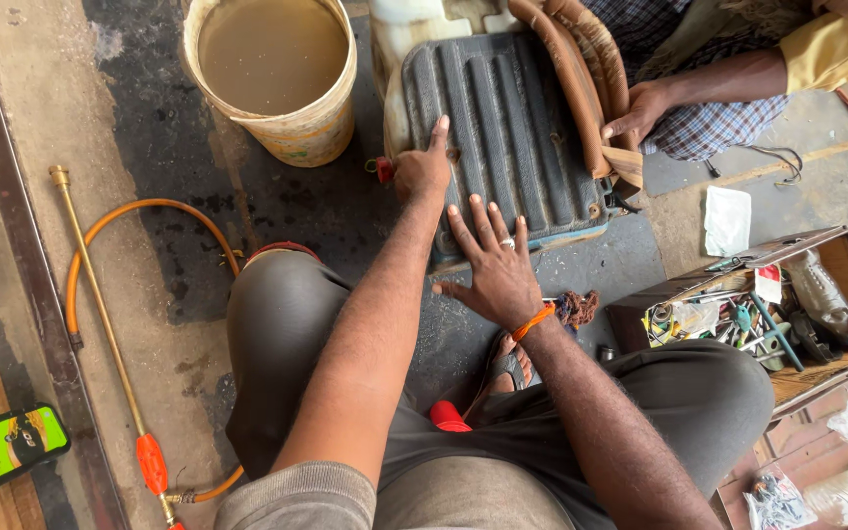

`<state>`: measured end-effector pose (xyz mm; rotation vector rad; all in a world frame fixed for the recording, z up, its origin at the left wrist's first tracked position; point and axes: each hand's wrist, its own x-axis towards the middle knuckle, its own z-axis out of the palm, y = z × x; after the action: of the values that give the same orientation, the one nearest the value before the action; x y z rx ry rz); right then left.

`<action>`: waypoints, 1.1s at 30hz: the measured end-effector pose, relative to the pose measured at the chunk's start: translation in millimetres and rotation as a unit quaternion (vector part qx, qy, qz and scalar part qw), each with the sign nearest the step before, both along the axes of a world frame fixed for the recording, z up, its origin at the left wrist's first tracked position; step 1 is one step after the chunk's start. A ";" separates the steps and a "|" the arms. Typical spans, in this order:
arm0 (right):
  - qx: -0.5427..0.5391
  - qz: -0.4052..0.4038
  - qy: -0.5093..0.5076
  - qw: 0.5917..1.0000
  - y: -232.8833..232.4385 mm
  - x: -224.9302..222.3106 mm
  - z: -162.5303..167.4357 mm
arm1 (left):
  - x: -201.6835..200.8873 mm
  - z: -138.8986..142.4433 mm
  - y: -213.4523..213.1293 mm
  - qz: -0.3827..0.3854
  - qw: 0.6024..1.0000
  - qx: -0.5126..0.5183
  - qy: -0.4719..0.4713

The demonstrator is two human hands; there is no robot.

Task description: The person sits on the floor repairing a knapsack sprayer. They use a T-handle wrench to loosen a bolt on the pump housing, remove a small part, then use a screwdriver to work on the finned black component, and finally lift and reposition the sprayer tank.

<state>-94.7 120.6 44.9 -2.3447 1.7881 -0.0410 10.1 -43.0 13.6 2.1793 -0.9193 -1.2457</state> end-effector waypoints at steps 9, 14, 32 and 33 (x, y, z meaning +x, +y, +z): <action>0.021 0.013 0.006 1.000 31.0 -21.1 -2.7 | -21.3 -9.8 42.9 0.017 0.995 -0.080 -0.057; 0.063 0.025 0.034 0.997 57.4 -17.0 14.3 | -27.8 -16.4 74.5 0.035 0.997 -0.068 -0.024; -0.034 -0.295 -0.302 0.906 -186.2 -183.7 88.7 | -30.7 -23.1 207.5 0.059 0.976 -0.208 0.005; 0.011 -0.275 -0.319 0.907 -191.9 -180.4 80.7 | -29.4 -22.9 215.3 0.048 0.979 -0.198 0.007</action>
<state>-275.2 -71.3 125.6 -1.4620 1.9635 -0.7610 -19.3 172.3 -9.3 1.8729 -0.9522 -0.9368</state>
